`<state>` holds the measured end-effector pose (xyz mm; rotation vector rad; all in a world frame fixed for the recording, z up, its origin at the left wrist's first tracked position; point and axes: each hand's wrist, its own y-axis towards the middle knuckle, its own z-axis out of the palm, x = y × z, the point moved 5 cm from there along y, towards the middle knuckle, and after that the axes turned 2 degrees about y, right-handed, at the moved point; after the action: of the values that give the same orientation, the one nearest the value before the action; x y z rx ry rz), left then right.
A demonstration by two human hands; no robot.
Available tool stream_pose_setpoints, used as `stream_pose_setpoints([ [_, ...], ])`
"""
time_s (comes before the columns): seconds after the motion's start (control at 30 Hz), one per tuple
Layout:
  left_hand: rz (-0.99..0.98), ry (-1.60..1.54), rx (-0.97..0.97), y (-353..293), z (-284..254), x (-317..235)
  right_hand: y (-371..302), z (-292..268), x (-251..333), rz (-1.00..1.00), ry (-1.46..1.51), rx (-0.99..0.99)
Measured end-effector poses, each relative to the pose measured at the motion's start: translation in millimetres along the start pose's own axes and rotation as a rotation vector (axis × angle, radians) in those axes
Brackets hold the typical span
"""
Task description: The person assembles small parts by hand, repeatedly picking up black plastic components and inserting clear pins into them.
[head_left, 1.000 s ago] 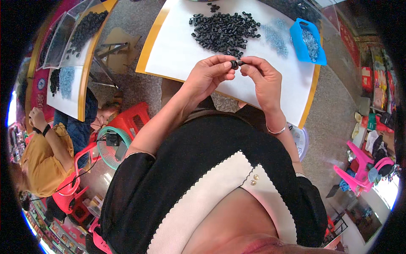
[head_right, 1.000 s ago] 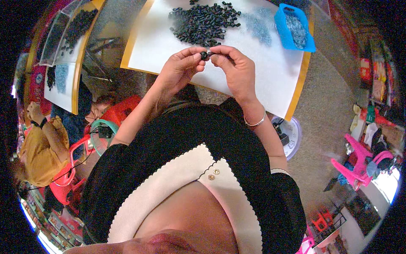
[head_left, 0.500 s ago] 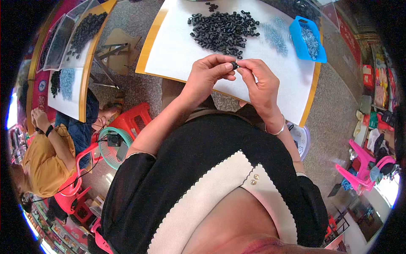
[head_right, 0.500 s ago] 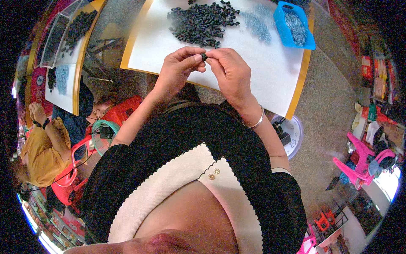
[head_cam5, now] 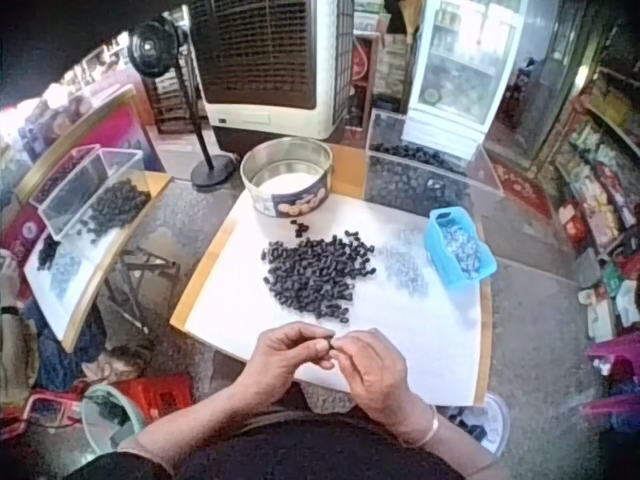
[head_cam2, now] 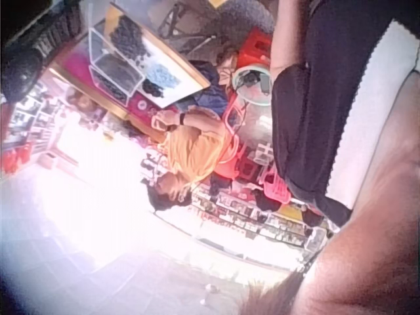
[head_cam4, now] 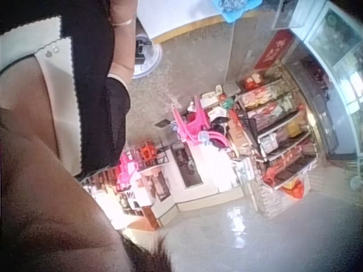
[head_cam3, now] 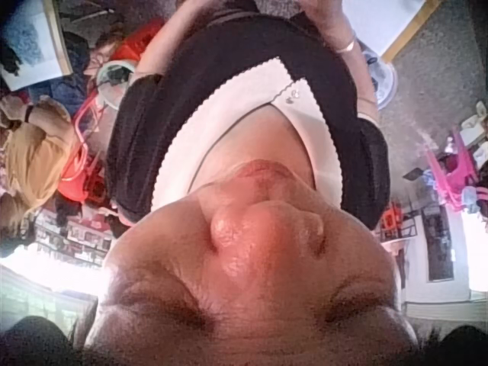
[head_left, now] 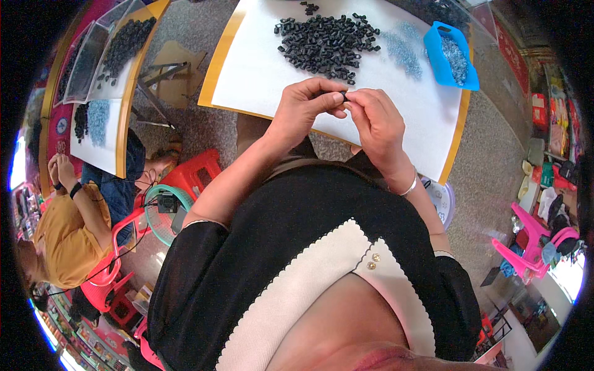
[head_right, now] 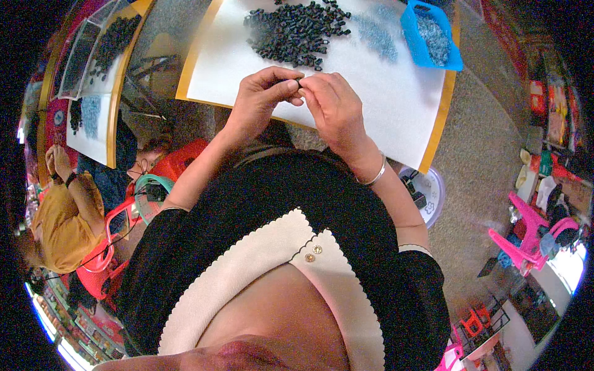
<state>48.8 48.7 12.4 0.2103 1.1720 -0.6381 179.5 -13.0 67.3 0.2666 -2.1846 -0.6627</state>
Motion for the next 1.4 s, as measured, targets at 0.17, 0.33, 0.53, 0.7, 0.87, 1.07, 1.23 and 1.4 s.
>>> stream_pose_setpoints([
  [0.17, -0.092, -0.044, 0.046, 0, 3, 7, -2, 1, -7, 0.142, 0.159, 0.035],
  [0.33, -0.130, -0.096, 0.168, -2, 8, 2, -5, 4, -9, 0.102, 0.083, 0.083],
  [0.53, -0.187, -0.027, 0.193, 2, 0, 4, -1, -1, -9, 0.202, 0.264, 0.135],
  [0.7, -0.236, -0.145, 0.154, -3, 7, 5, -7, -5, -17, 0.261, 0.297, 0.061],
  [0.87, -0.262, -0.192, 0.130, -9, 16, 16, -12, 10, -10, 0.163, 0.199, 0.102],
  [1.07, -0.226, -0.194, 0.102, -9, 16, 16, -13, 12, -8, 0.209, 0.214, 0.111],
  [1.23, -0.244, -0.209, 0.138, -4, 12, 17, -8, 4, -8, 0.094, 0.059, 0.096],
  [1.4, -0.229, -0.138, 0.152, -3, 15, 15, 8, -3, -16, 0.040, 0.043, 0.083],
])
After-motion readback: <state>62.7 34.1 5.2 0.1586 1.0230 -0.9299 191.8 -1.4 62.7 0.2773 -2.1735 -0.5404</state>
